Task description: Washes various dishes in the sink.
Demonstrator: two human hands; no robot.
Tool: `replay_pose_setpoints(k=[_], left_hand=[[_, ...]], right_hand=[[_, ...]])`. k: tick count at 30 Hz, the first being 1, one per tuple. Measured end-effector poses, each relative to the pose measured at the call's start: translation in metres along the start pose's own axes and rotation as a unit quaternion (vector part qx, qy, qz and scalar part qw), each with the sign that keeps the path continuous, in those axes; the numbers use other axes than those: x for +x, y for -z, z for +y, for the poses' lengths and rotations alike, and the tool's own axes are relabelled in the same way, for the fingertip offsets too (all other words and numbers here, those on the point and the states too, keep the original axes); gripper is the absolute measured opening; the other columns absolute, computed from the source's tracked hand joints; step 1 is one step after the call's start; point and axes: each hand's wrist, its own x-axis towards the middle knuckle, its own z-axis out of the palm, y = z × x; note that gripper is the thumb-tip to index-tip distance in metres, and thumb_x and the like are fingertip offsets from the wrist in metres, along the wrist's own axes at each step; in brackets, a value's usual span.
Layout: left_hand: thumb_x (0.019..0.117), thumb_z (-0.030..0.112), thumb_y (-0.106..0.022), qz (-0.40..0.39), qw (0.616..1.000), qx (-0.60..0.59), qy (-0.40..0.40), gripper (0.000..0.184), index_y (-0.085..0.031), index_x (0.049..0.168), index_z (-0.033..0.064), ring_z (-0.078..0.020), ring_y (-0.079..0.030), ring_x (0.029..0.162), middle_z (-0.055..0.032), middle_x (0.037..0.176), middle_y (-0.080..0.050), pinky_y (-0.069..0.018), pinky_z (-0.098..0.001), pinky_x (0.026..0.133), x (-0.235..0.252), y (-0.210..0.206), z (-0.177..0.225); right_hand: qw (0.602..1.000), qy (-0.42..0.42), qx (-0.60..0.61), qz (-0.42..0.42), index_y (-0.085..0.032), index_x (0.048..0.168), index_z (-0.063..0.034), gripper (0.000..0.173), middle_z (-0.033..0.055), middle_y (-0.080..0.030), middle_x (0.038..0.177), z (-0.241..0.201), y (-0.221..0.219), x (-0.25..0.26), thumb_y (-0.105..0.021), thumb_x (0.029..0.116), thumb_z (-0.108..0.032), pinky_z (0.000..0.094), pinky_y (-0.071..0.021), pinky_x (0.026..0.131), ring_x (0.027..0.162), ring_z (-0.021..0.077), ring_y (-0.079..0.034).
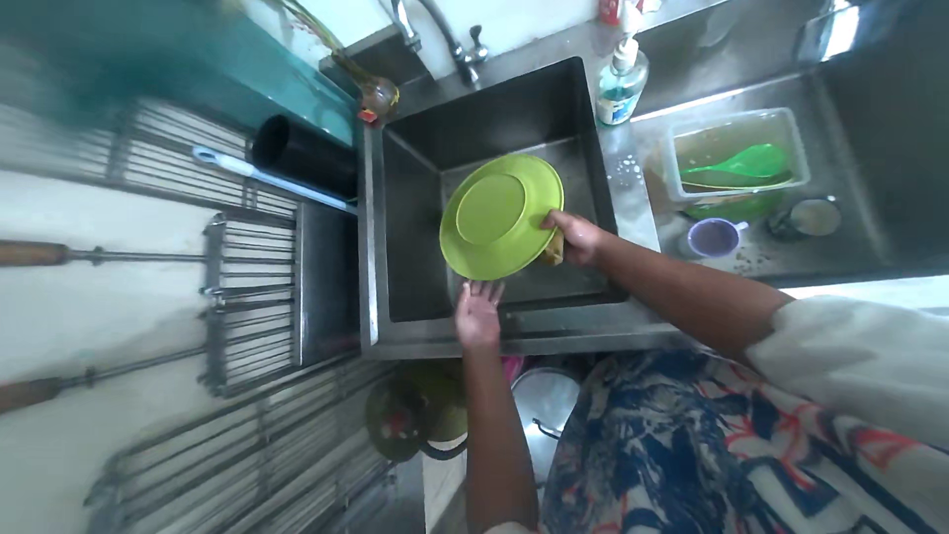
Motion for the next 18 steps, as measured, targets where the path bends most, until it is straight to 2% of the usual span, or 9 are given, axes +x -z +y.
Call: replay_pose_setpoints(k=[2,4,7,8,9,11,14,16,18], left_hand=[[0.1114,0.019,-0.024,0.001,0.997,-0.062,0.034,0.035,-0.05,0.128,0.0019,-0.0256,-0.067,0.104,-0.013,0.113,-0.066,-0.0554,-0.0456,0.094,0.002,-0.011,0.001],[0.1102,0.011,-0.031,0.028,0.997,-0.062,0.019,0.027,-0.05,0.127,0.0018,-0.0229,-0.067,0.099,-0.0123,0.109,-0.066,-0.0562,-0.04,0.092,0.003,-0.017,0.001],[0.1089,0.006,-0.036,0.08,0.996,-0.03,-0.005,0.024,-0.049,0.128,0.0001,-0.0213,-0.067,0.094,-0.0127,0.106,-0.064,-0.0573,-0.0377,0.087,0.003,-0.022,0.006],[0.1089,0.006,-0.037,0.094,0.995,-0.011,-0.012,0.022,-0.049,0.126,-0.0004,-0.0204,-0.067,0.09,-0.0125,0.103,-0.063,-0.0578,-0.0368,0.085,0.003,-0.021,0.008],[0.1087,0.005,-0.038,0.1,0.995,0.004,-0.022,0.02,-0.05,0.124,-0.0011,-0.0194,-0.067,0.086,-0.0118,0.099,-0.063,-0.0586,-0.0359,0.082,0.003,-0.02,0.009],[0.1072,0.002,-0.04,0.094,0.994,0.028,-0.051,0.017,-0.052,0.118,-0.0019,-0.0173,-0.068,0.079,-0.0096,0.092,-0.065,-0.0599,-0.0347,0.077,0.007,-0.016,0.008],[0.105,-0.002,-0.042,0.073,0.991,0.067,-0.086,0.015,-0.056,0.111,-0.0003,-0.0141,-0.068,0.073,-0.0058,0.085,-0.066,-0.0605,-0.0333,0.073,0.008,-0.014,0.001],[0.1044,-0.003,-0.044,0.053,0.99,0.094,-0.096,0.016,-0.059,0.111,-0.0016,-0.0128,-0.068,0.075,-0.0051,0.087,-0.067,-0.0598,-0.0318,0.074,0.006,-0.018,-0.004],[0.1048,-0.002,-0.046,0.03,0.982,0.149,-0.111,0.018,-0.061,0.114,-0.0041,-0.0114,-0.068,0.08,-0.0059,0.092,-0.068,-0.06,-0.0308,0.077,0.001,-0.023,-0.008]], right_hand=[[1.0,-0.011,-0.019,0.003,-0.055,0.124,-0.0099,0.026,0.008,-0.069,0.096,0.003,-0.001,0.002,-0.044,0.1034,-0.02,0.0345,-0.0602,0.07,0.08,0.0169,-0.07],[0.999,-0.028,-0.041,0.011,-0.055,0.125,-0.0093,0.027,0.0078,-0.069,0.095,0.004,-0.001,0.002,-0.046,0.1037,-0.022,0.0336,-0.0595,0.069,0.079,0.0161,-0.069],[0.988,-0.078,-0.125,0.056,-0.053,0.139,-0.0118,0.049,0.0074,-0.067,0.106,-0.007,0.006,0.0,-0.047,0.1078,-0.05,0.033,-0.0573,0.076,0.088,0.0153,-0.066],[0.977,-0.085,-0.169,0.099,-0.054,0.141,-0.0113,0.058,0.0092,-0.065,0.109,-0.008,0.012,0.0,-0.043,0.1067,-0.057,0.0362,-0.0553,0.077,0.09,0.0177,-0.064],[0.966,-0.086,-0.198,0.139,-0.054,0.143,-0.0096,0.063,0.0142,-0.065,0.119,-0.01,0.018,-0.001,-0.04,0.1069,-0.06,0.0435,-0.0545,0.086,0.101,0.0239,-0.064],[0.951,-0.025,-0.247,0.182,-0.054,0.143,-0.0066,0.053,0.0208,-0.063,0.126,-0.011,0.027,-0.004,-0.042,0.1107,-0.048,0.0512,-0.0529,0.09,0.106,0.0314,-0.064],[0.919,0.109,-0.347,0.152,-0.056,0.136,-0.0018,0.034,0.0223,-0.066,0.114,-0.012,0.016,-0.019,-0.052,0.1092,-0.021,0.0486,-0.0542,0.085,0.095,0.0299,-0.066],[0.865,0.22,-0.444,0.082,-0.058,0.136,-0.0001,0.034,0.0228,-0.065,0.118,-0.006,-0.005,-0.024,-0.058,0.1053,-0.016,0.0488,-0.0566,0.088,0.099,0.0311,-0.067],[0.781,0.279,-0.558,0.01,-0.064,0.133,-0.0058,0.033,0.0229,-0.063,0.125,0.008,-0.031,-0.02,-0.063,0.1019,-0.017,0.0534,-0.0564,0.094,0.11,0.0364,-0.066]])
